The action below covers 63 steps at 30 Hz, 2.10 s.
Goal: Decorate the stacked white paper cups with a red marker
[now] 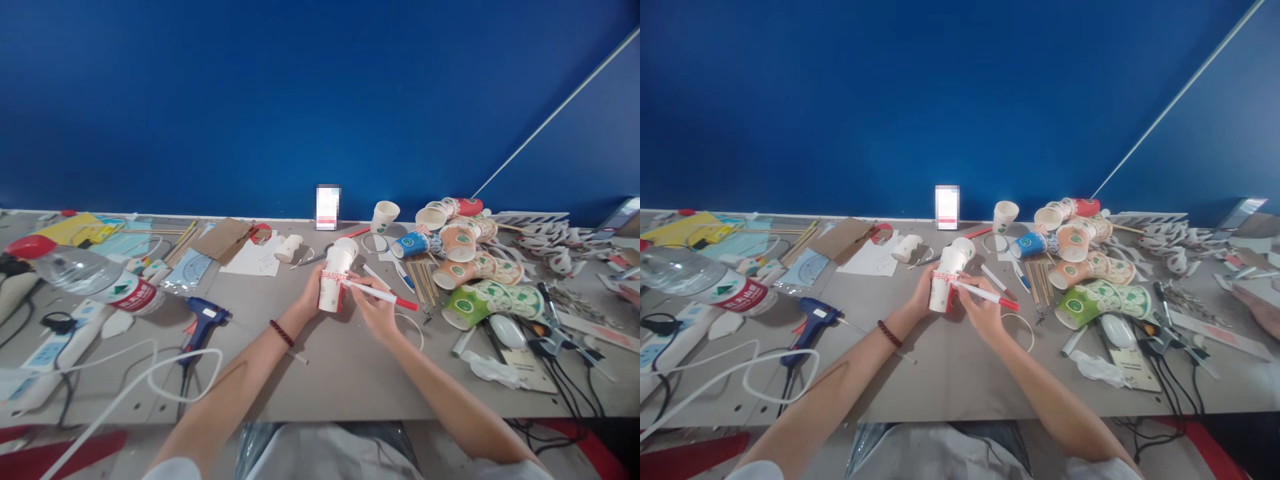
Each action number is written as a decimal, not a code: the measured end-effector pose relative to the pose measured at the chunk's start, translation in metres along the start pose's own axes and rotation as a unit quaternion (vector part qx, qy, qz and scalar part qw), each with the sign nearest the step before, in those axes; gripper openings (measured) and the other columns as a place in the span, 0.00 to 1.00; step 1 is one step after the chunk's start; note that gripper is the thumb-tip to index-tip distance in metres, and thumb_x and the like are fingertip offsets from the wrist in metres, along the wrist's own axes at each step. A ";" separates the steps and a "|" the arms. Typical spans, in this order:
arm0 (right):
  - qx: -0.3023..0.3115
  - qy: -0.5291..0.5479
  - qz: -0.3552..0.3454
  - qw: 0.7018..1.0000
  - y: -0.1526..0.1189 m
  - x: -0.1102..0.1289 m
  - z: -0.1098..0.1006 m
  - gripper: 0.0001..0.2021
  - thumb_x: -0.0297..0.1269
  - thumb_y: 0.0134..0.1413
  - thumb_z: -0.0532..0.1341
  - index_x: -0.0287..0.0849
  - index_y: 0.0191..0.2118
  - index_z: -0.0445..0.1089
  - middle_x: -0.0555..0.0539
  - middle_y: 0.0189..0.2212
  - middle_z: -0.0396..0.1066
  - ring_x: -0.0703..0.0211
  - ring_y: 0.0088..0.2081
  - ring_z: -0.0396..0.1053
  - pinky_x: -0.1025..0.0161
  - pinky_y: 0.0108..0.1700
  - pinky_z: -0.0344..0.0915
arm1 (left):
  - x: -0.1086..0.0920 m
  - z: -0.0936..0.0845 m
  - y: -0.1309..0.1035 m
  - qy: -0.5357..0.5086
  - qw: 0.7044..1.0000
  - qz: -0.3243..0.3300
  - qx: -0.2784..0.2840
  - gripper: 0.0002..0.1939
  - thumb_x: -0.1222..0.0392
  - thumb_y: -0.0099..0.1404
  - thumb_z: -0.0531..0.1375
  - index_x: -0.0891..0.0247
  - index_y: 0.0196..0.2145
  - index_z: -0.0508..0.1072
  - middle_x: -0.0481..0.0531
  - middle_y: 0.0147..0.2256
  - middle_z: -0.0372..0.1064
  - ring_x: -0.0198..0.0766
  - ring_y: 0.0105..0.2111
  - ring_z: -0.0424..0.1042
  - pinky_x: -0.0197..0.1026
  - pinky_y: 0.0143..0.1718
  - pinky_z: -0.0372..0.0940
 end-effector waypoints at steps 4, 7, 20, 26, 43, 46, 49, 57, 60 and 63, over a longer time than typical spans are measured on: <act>0.019 -0.003 -0.007 1.000 -0.001 0.000 0.002 0.07 0.43 0.54 0.66 0.47 0.31 0.73 0.46 0.33 0.78 0.44 0.54 0.72 0.47 0.54 0.68 | -0.001 -0.001 0.001 0.002 1.000 0.009 -0.003 0.25 0.50 0.69 0.45 0.71 0.31 0.74 0.60 0.22 0.72 0.42 0.18 0.70 0.42 0.21 0.65; 0.015 0.000 0.001 1.000 -0.001 -0.003 0.001 0.07 0.43 0.54 0.66 0.46 0.33 0.73 0.45 0.37 0.79 0.44 0.54 0.72 0.47 0.54 0.69 | -0.001 -0.001 0.001 0.005 1.000 0.010 -0.005 0.25 0.50 0.69 0.46 0.71 0.32 0.74 0.60 0.22 0.72 0.42 0.18 0.70 0.42 0.21 0.65; 0.001 0.015 0.002 1.000 0.000 -0.003 0.000 0.09 0.46 0.54 0.66 0.47 0.33 0.72 0.45 0.36 0.79 0.44 0.54 0.72 0.48 0.53 0.70 | 0.002 -0.004 0.003 0.013 1.000 -0.004 0.002 0.27 0.48 0.69 0.43 0.71 0.33 0.74 0.61 0.23 0.73 0.43 0.19 0.71 0.43 0.23 0.66; -0.011 0.041 0.000 0.999 0.000 0.002 0.000 0.11 0.47 0.53 0.66 0.46 0.31 0.69 0.45 0.32 0.78 0.43 0.52 0.73 0.53 0.43 0.75 | 0.003 -0.004 0.004 0.016 1.000 -0.008 0.005 0.28 0.48 0.69 0.43 0.73 0.34 0.74 0.61 0.24 0.73 0.43 0.20 0.71 0.43 0.24 0.66; -0.011 0.044 0.010 0.999 -0.001 0.003 0.000 0.11 0.48 0.53 0.66 0.46 0.30 0.70 0.45 0.31 0.78 0.43 0.53 0.73 0.52 0.44 0.73 | 0.002 -0.001 0.002 0.019 1.000 -0.003 0.011 0.27 0.47 0.68 0.45 0.71 0.33 0.75 0.60 0.23 0.73 0.42 0.19 0.70 0.43 0.23 0.66; 0.003 0.040 0.009 0.999 -0.001 0.004 0.003 0.11 0.48 0.53 0.66 0.46 0.29 0.70 0.47 0.27 0.77 0.43 0.54 0.72 0.50 0.49 0.71 | 0.001 0.002 0.001 0.017 1.000 0.001 0.027 0.28 0.47 0.68 0.44 0.71 0.32 0.75 0.60 0.24 0.73 0.44 0.20 0.71 0.43 0.22 0.65; 0.005 0.039 0.012 0.999 -0.002 0.003 0.004 0.11 0.48 0.53 0.66 0.46 0.30 0.70 0.47 0.26 0.76 0.43 0.54 0.72 0.49 0.50 0.71 | 0.001 0.003 0.002 0.012 0.999 0.001 0.032 0.27 0.47 0.67 0.45 0.71 0.32 0.75 0.61 0.23 0.73 0.44 0.20 0.70 0.43 0.22 0.64; 0.011 0.039 0.012 0.999 -0.001 0.003 0.004 0.11 0.47 0.54 0.66 0.46 0.30 0.70 0.46 0.27 0.76 0.43 0.55 0.72 0.51 0.48 0.71 | 0.001 0.000 0.003 0.007 1.000 0.008 0.024 0.27 0.47 0.68 0.46 0.72 0.32 0.74 0.61 0.23 0.72 0.44 0.19 0.70 0.43 0.21 0.64; -0.003 0.035 0.018 0.999 -0.001 0.003 0.002 0.11 0.48 0.53 0.66 0.47 0.30 0.70 0.46 0.29 0.77 0.43 0.54 0.72 0.51 0.47 0.72 | 0.000 -0.001 0.003 0.009 1.000 0.008 0.018 0.26 0.48 0.68 0.46 0.72 0.33 0.74 0.60 0.23 0.73 0.43 0.20 0.71 0.43 0.23 0.66; -0.007 0.038 0.021 0.999 -0.001 0.003 0.001 0.11 0.48 0.51 0.67 0.47 0.30 0.71 0.45 0.31 0.78 0.42 0.52 0.73 0.50 0.46 0.72 | 0.001 -0.002 0.002 0.009 1.000 0.002 0.013 0.25 0.48 0.67 0.46 0.71 0.33 0.74 0.60 0.23 0.73 0.42 0.20 0.71 0.43 0.24 0.66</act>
Point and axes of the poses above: each hand's wrist, its own y-axis towards the middle knuckle, its own z-axis out of the palm, x = y × z, the point moved 10 cm from there along y, towards the middle knuckle
